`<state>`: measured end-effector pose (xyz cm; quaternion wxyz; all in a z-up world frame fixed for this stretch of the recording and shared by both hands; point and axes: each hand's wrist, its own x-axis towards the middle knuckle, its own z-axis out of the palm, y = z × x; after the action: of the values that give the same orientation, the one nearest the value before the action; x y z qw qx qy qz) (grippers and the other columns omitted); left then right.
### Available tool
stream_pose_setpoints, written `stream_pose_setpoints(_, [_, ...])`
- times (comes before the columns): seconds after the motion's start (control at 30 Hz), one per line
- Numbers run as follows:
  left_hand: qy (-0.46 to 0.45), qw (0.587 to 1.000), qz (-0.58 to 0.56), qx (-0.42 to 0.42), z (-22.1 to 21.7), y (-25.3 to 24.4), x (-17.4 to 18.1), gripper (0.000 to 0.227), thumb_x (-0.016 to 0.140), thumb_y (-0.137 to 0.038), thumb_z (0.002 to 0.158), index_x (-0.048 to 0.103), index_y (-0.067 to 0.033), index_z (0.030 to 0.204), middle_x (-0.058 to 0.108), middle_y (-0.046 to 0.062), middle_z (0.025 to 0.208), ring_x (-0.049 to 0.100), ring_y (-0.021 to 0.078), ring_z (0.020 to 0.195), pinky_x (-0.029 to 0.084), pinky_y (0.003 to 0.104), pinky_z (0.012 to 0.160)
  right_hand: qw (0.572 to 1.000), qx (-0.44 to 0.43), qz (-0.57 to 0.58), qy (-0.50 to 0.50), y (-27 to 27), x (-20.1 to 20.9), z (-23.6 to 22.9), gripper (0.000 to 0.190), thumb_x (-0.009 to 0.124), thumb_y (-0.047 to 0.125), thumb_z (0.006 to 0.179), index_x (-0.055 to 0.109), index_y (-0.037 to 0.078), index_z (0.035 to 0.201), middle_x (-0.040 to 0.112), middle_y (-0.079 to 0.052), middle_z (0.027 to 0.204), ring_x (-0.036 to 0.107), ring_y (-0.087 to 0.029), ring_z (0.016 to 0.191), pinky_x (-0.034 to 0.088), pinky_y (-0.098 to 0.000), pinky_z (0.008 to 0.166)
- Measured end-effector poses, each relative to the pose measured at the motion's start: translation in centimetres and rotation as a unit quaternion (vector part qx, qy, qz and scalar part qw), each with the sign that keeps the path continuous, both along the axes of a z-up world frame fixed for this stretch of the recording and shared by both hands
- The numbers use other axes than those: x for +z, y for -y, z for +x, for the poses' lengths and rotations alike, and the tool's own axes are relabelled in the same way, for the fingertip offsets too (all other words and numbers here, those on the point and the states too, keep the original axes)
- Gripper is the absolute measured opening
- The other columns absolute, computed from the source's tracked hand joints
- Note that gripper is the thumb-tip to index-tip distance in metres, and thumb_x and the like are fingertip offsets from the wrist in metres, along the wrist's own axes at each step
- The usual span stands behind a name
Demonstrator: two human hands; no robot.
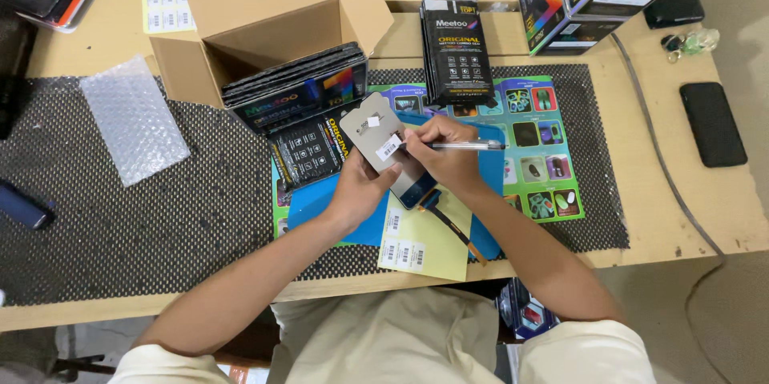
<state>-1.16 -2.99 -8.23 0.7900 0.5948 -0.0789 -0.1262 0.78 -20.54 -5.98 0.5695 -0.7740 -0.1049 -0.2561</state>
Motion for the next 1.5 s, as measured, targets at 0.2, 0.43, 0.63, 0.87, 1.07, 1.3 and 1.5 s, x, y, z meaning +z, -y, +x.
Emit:
stream_pose_setpoints(0.2, [0.007, 1.0, 0.0, -0.002, 0.2, -0.2, -0.5, 0.048, 0.069, 0.004, 0.091, 0.047, 0.0094, 0.133, 0.064, 0.028, 0.124, 0.063, 0.034, 0.12, 0.058, 0.046, 0.095, 1.0, -0.014, -0.021, 0.002, -0.4, 1.4, -0.6, 0.028, 0.085, 0.002, 0.081, 0.063, 0.001, 0.063, 0.074, -0.015, 0.071, 0.074, -0.026, 0.064, 0.055, -0.0323, 0.056])
stream_pose_setpoints(0.43, [0.009, 1.0, 0.005, -0.003, 0.2, -0.3, 0.0, 0.049, 0.069, 0.003, 0.091, 0.046, 0.0092, 0.134, 0.063, 0.028, 0.126, 0.063, 0.0355, 0.12, 0.059, 0.046, 0.095, 0.999, -0.024, -0.022, 0.006, -0.5, 1.3, -0.6, 0.03, 0.087, 0.005, 0.082, 0.063, 0.002, 0.064, 0.075, -0.015, 0.071, 0.074, -0.027, 0.064, 0.055, -0.0329, 0.056])
stream_pose_setpoints(0.63, [0.02, 1.0, 0.004, -0.004, 0.2, -0.3, 0.2, 0.049, 0.07, 0.003, 0.091, 0.048, 0.008, 0.134, 0.064, 0.026, 0.127, 0.062, 0.0341, 0.123, 0.057, 0.047, 0.097, 1.0, -0.027, -0.002, 0.016, -0.9, 1.9, -0.7, 0.029, 0.084, 0.002, 0.082, 0.062, 0.0, 0.064, 0.073, -0.017, 0.069, 0.072, -0.025, 0.06, 0.052, -0.032, 0.053])
stream_pose_setpoints(0.87, [0.014, 1.0, 0.011, -0.008, 0.2, -0.3, 0.4, 0.049, 0.07, 0.002, 0.092, 0.048, 0.0068, 0.135, 0.064, 0.026, 0.127, 0.062, 0.034, 0.123, 0.058, 0.046, 0.097, 0.999, -0.033, -0.004, 0.014, -0.7, 1.6, -0.9, 0.029, 0.083, 0.001, 0.081, 0.06, 0.001, 0.063, 0.074, -0.015, 0.069, 0.07, -0.022, 0.06, 0.052, -0.0324, 0.054])
stream_pose_setpoints(1.07, [0.013, 1.0, 0.003, -0.005, 0.1, -0.3, 0.5, 0.049, 0.07, 0.002, 0.092, 0.049, 0.0068, 0.135, 0.065, 0.025, 0.127, 0.062, 0.0329, 0.122, 0.057, 0.047, 0.098, 0.998, -0.046, -0.029, 0.027, -1.0, 1.7, -0.9, 0.031, 0.083, 0.003, 0.081, 0.06, 0.003, 0.061, 0.073, -0.014, 0.068, 0.07, -0.025, 0.058, 0.051, -0.0318, 0.052])
stream_pose_setpoints(1.3, [0.004, 1.0, -0.012, 0.004, 0.1, -0.1, -0.1, 0.05, 0.07, 0.001, 0.092, 0.049, 0.006, 0.137, 0.065, 0.024, 0.126, 0.063, 0.0305, 0.119, 0.058, 0.045, 0.097, 0.997, -0.059, -0.035, 0.022, -1.3, 1.7, -0.9, 0.032, 0.084, 0.005, 0.082, 0.059, 0.003, 0.062, 0.073, -0.014, 0.067, 0.071, -0.026, 0.058, 0.052, -0.0324, 0.052])
stream_pose_setpoints(1.5, [0.017, 1.0, -0.012, 0.006, 0.2, 0.2, -0.5, 0.049, 0.07, 0.002, 0.092, 0.05, 0.0067, 0.136, 0.065, 0.026, 0.126, 0.062, 0.0328, 0.121, 0.057, 0.047, 0.097, 0.996, -0.073, -0.045, 0.031, -1.2, 1.5, -1.1, 0.028, 0.081, 0.001, 0.08, 0.059, 0.002, 0.063, 0.072, -0.016, 0.069, 0.071, -0.029, 0.061, 0.051, -0.0347, 0.053])
